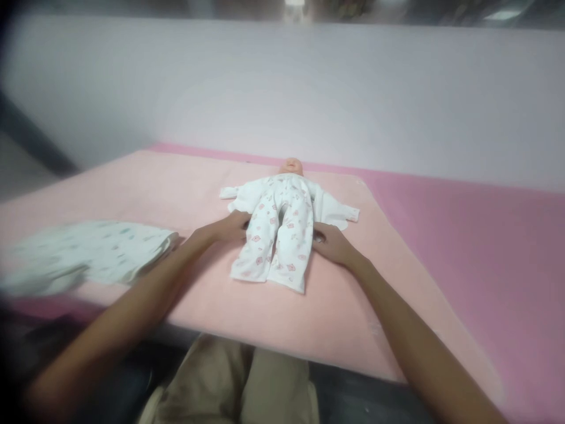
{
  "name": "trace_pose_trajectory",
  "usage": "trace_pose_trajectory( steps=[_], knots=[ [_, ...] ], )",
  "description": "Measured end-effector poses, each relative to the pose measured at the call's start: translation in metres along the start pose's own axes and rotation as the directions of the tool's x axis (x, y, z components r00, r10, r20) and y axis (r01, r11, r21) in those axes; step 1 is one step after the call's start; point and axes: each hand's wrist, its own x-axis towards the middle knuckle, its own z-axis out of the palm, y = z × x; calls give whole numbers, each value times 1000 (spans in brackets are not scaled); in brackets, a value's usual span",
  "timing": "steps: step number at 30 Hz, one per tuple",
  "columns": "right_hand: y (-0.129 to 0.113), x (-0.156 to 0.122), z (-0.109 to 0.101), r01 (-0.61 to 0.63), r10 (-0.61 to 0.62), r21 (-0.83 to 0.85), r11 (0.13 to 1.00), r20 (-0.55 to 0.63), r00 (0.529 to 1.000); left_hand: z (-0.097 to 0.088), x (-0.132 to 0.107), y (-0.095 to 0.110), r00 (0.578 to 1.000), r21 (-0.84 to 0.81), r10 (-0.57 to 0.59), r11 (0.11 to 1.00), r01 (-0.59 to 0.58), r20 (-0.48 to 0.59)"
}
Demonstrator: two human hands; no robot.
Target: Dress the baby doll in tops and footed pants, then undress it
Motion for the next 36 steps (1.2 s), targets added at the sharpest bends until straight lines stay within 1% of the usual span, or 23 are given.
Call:
trace_pose_trajectory(
  steps=[2, 4, 5, 6, 8, 9, 10, 11, 13, 14, 16, 18, 20, 22, 25, 28, 30, 32, 34, 36],
  knots=[
    [-6, -2, -7, -53, 53, -4, 999, 21, 998, -5, -2, 4, 999, 27, -2, 1000, 1, 48],
    [-20, -12, -18, -143, 144, -26, 989, 46, 988, -9, -12, 11, 999, 78, -11, 997, 7, 48],
    [-31, -20, -22, -192, 194, -48, 980, 39, 980, -10, -21, 15, 999, 102, -24, 995, 22, 21],
    [-42, -31, -25, -237, 238, -74, 969, 5, 971, -9, -33, 20, 999, 118, -41, 992, 43, -22],
    [-68, -58, -24, -279, 268, -129, 951, -101, 958, -2, -64, 31, 986, 75, -105, 991, 115, -126],
    [-80, -71, -20, -278, 261, -146, 949, -126, 957, 3, -81, 38, 976, 28, -135, 990, 142, -170],
    [-92, -84, -13, -265, 247, -158, 951, -120, 961, 10, -97, 44, 968, -8, -153, 988, 154, -201],
    [-101, -95, -3, -239, 224, -169, 956, -107, 969, 18, -112, 50, 965, -14, -146, 989, 147, -219],
    [-112, -109, 18, -144, 128, -187, 972, -95, 987, 32, -134, 60, 963, 48, -92, 993, 107, -254],
    [-115, -112, 27, -101, 80, -198, 975, -112, 990, 38, -139, 63, 962, 90, -60, 992, 86, -265],
    [-114, -112, 42, -70, 37, -207, 976, -158, 987, 46, -143, 66, 963, 159, -13, 985, 58, -269],
    [-112, -107, 47, -89, 52, -206, 974, -181, 982, 48, -140, 66, 970, 193, 7, 980, 41, -243],
    [-111, -102, 43, -103, 66, -210, 972, -176, 982, 45, -137, 65, 978, 199, 25, 980, 17, -207],
    [-114, -100, 35, -105, 65, -214, 971, -185, 981, 40, -139, 64, 980, 187, 41, 982, -4, -195],
    [-123, -104, 23, -124, 67, -183, 975, -289, 955, 30, -147, 68, 963, 165, 56, 986, -13, -262],
    [-132, -108, 15, -136, 60, -159, 978, -409, 911, 20, -154, 77, 930, 146, 70, 989, -18, -360],
    [-135, -110, 12, -132, 46, -167, 977, -438, 898, 16, -157, 83, 916, 131, 72, 991, -22, -394],
    [-135, -113, 12, -103, 12, -197, 975, -418, 908, 15, -159, 85, 916, 130, 67, 991, -17, -396],
    [-128, -116, 14, -40, -53, -260, 965, -341, 939, 17, -161, 84, 927, 164, 60, 986, 2, -370],
    [-118, -121, 18, 42, -134, -351, 936, -244, 960, 22, -164, 79, 948, 239, 46, 970, 33, -316]
  ],
)
